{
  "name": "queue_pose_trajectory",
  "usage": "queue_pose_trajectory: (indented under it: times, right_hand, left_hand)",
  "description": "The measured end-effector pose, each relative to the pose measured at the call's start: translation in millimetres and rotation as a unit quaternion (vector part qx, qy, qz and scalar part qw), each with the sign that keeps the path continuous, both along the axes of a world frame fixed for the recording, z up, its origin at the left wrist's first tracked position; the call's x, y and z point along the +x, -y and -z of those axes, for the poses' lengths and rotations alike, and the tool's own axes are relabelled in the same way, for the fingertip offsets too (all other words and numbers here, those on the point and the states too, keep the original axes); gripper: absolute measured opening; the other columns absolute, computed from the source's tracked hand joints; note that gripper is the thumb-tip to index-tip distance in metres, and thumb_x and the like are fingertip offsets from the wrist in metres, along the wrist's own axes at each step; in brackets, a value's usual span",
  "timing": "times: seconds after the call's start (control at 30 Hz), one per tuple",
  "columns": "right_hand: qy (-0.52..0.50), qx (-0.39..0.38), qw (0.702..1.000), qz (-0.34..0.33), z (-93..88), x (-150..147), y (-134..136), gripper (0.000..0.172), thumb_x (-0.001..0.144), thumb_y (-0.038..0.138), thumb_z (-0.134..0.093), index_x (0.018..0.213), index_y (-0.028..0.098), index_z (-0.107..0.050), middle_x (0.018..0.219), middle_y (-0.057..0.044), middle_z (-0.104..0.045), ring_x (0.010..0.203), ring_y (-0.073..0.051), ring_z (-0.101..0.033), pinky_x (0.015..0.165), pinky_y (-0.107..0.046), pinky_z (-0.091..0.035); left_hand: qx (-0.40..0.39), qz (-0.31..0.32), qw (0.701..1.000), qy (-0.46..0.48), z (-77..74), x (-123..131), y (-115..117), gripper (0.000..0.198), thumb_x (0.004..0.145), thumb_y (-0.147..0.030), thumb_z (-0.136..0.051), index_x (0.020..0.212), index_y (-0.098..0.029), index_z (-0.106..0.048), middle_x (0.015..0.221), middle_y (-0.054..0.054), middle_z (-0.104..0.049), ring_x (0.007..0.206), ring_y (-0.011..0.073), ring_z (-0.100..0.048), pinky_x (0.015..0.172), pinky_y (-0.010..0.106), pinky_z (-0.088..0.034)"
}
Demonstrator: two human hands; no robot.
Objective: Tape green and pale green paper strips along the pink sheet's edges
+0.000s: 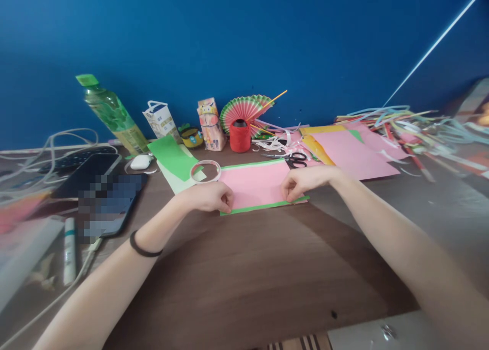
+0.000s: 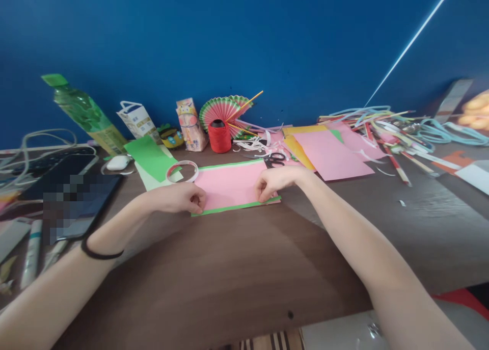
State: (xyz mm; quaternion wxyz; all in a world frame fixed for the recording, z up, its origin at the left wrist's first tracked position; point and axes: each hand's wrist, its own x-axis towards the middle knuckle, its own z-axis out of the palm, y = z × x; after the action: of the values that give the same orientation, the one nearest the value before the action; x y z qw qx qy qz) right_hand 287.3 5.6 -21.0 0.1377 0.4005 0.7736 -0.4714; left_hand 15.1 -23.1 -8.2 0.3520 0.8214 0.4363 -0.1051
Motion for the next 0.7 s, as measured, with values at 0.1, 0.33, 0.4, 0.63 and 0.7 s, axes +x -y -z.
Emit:
queue_pose_trajectory:
  times: [0.1, 0.33, 0.4, 0.63, 0.7]
  right_hand:
    - [-0.002, -0.001, 1.0, -0.002, -1.1, -0.4, 0.6, 0.025, 0.065, 0.035, -0.063, 0.075, 0.012, -0.065, 0.064, 0.0, -0.057, 0.057, -0.008, -0.044, 0.054, -0.021, -0.034]
    - [-0.001, 0.0, 1.0, -0.002, 1.1, 1.1, -1.2, 0.027, 0.064, 0.037, -0.063, 0.076, 0.013, -0.065, 0.066, 0.0, -0.058, 0.058, -0.008, -0.045, 0.055, -0.022, -0.034]
    - [-0.002, -0.003, 1.0, -0.004, 1.0, 0.9, -1.0, 0.026, 0.065, 0.036, -0.063, 0.075, 0.013, -0.065, 0.065, 0.001, -0.057, 0.058, -0.008, -0.045, 0.055, -0.022, -0.034]
    - [0.001, -0.007, 1.0, 0.004, -2.0, -1.6, 1.6, 0.024, 0.064, 0.035, -0.062, 0.073, 0.012, -0.064, 0.063, 0.001, -0.056, 0.056, -0.008, -0.045, 0.054, -0.022, -0.034]
    - [0.002, -0.006, 1.0, 0.005, -1.6, -1.6, 1.4, 0.023, 0.064, 0.034, -0.062, 0.073, 0.013, -0.064, 0.063, 0.001, -0.056, 0.056, -0.008, -0.044, 0.054, -0.022, -0.034]
  left_hand:
    - [0.006, -0.005, 1.0, -0.008, -0.5, 0.9, 1.3, 0.008, 0.065, -0.024, -0.056, 0.063, -0.016, -0.058, 0.057, -0.002, -0.055, 0.056, 0.0111, -0.047, 0.05, 0.022, -0.031]
    - [0.018, -0.005, 0.999, -0.028, -3.2, 3.1, 3.5, 0.01, 0.065, -0.025, -0.055, 0.063, -0.016, -0.057, 0.057, -0.002, -0.054, 0.055, 0.0107, -0.047, 0.049, 0.021, -0.031]
    - [0.02, -0.006, 0.999, -0.033, -3.4, 3.4, 4.0, 0.011, 0.065, -0.027, -0.055, 0.063, -0.016, -0.056, 0.057, -0.002, -0.054, 0.055, 0.011, -0.047, 0.048, 0.021, -0.031]
    - [0.039, -0.017, 0.998, -0.047, -2.5, 2.4, 5.1, 0.013, 0.065, -0.03, -0.056, 0.065, -0.017, -0.055, 0.06, -0.002, -0.056, 0.059, 0.0128, -0.05, 0.049, 0.023, -0.031]
    - [0.045, -0.02, 0.997, -0.055, -2.3, 2.0, 4.9, 0.015, 0.065, -0.031, -0.057, 0.066, -0.017, -0.055, 0.061, -0.001, -0.056, 0.059, 0.0133, -0.051, 0.049, 0.023, -0.031]
